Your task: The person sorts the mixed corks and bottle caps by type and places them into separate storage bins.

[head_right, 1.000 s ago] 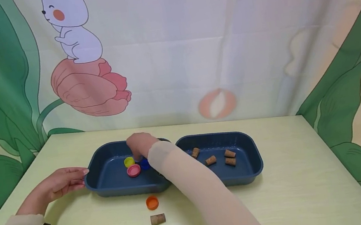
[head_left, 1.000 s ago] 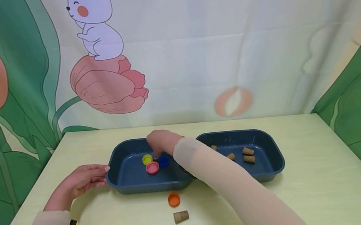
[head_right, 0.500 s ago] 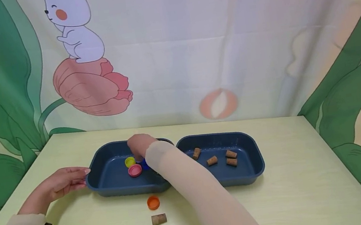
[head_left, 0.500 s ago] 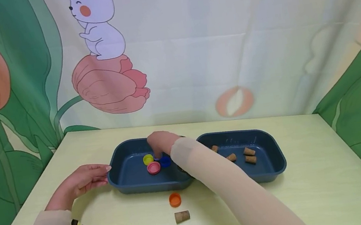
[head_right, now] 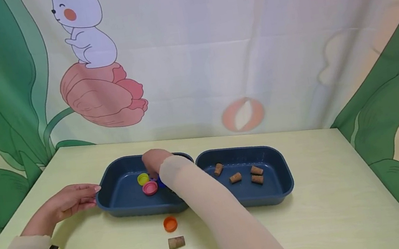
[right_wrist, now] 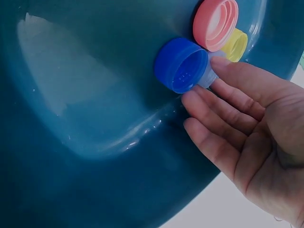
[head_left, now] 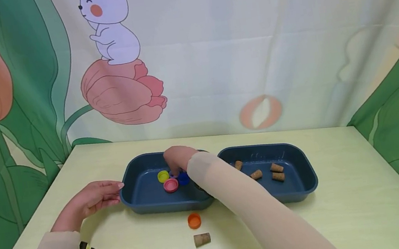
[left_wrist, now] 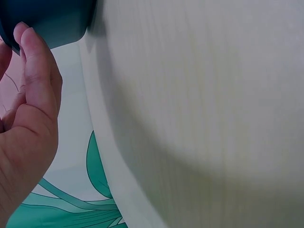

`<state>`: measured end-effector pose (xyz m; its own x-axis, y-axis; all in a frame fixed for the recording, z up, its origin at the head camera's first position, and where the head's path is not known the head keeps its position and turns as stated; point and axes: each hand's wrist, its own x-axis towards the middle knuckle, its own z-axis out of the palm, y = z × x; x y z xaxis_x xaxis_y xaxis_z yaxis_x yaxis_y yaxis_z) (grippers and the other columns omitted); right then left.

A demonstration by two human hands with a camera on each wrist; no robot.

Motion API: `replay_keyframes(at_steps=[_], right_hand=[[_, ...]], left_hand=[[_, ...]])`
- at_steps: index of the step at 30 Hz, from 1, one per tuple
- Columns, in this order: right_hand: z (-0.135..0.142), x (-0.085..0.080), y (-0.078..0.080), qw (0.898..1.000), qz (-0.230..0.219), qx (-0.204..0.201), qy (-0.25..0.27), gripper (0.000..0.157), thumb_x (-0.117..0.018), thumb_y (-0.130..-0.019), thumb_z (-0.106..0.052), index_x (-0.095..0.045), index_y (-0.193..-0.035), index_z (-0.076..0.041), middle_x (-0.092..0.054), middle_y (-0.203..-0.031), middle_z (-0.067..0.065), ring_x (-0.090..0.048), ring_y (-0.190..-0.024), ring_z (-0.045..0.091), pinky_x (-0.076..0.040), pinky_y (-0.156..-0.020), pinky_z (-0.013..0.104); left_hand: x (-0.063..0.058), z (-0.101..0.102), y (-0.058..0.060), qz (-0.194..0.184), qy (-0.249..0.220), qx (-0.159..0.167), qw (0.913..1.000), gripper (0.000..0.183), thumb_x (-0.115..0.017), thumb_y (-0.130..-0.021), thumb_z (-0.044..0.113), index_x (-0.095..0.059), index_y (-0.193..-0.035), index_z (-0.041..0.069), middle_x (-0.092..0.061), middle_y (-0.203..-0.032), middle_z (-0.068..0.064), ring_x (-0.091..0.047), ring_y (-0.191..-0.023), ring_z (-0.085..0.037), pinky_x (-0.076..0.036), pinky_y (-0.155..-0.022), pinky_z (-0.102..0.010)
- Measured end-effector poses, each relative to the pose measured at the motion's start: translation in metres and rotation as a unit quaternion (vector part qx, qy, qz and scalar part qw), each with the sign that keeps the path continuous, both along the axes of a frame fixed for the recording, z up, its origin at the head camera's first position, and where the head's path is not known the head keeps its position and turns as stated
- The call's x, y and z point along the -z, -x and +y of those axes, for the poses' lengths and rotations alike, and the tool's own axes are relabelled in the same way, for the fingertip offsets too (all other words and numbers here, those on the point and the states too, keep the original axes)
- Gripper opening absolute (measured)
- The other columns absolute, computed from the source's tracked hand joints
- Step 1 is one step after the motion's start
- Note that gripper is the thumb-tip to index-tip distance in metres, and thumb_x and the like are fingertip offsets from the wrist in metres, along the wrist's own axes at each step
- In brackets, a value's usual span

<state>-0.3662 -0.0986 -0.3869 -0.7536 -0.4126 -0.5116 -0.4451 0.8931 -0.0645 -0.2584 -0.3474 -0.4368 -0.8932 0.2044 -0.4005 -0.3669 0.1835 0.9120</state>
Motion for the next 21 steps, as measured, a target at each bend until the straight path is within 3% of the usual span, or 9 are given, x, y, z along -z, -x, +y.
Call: replay_keyframes(at_steps=[8,16,18,21], right_hand=[[-0.0048,0.0011,0.0043,0.999,-0.023,0.019,-0.024,0.017,-0.076,-0.093,-0.020,-0.073,-0.109,-0.012,-0.066,-0.101,0.003,-0.058,-0.089,0.018,-0.057,-0.075,0.028],[-0.0039,-0.0016,0.0061,0.998,-0.041,0.043,-0.036,0.013,-0.065,-0.100,-0.021,-0.071,-0.098,-0.010,-0.055,-0.072,0.002,-0.049,-0.058,0.013,-0.042,-0.054,0.022],[-0.0023,-0.0021,0.0070,0.997,-0.043,0.055,-0.020,0.016,-0.063,-0.101,-0.022,-0.073,-0.098,-0.009,-0.059,-0.073,0.002,-0.051,-0.059,0.013,-0.044,-0.059,0.023],[-0.0011,-0.0045,0.0071,0.996,-0.051,0.076,-0.007,0.020,-0.063,-0.102,-0.025,-0.075,-0.106,-0.010,-0.069,-0.086,0.003,-0.057,-0.069,0.014,-0.054,-0.077,0.025]], left_hand=[[0.0013,-0.0001,-0.0009,0.003,-0.011,-0.002,0.9999,0.014,-0.059,-0.105,0.019,-0.073,-0.104,0.014,-0.073,-0.082,0.008,-0.070,-0.075,-0.004,-0.062,-0.076,-0.018],[0.0011,-0.0001,-0.0015,0.008,-0.010,-0.004,0.9999,0.015,-0.059,-0.105,0.018,-0.073,-0.102,0.015,-0.074,-0.081,0.008,-0.070,-0.075,-0.004,-0.063,-0.076,-0.019],[0.0010,-0.0001,-0.0013,0.009,-0.009,-0.007,0.9999,0.014,-0.059,-0.105,0.018,-0.073,-0.103,0.015,-0.073,-0.081,0.008,-0.070,-0.075,-0.004,-0.062,-0.076,-0.019],[0.0013,0.0004,-0.0012,0.011,-0.005,-0.007,0.9999,0.015,-0.058,-0.105,0.017,-0.072,-0.106,0.012,-0.073,-0.081,0.008,-0.069,-0.075,-0.004,-0.062,-0.076,-0.018]])
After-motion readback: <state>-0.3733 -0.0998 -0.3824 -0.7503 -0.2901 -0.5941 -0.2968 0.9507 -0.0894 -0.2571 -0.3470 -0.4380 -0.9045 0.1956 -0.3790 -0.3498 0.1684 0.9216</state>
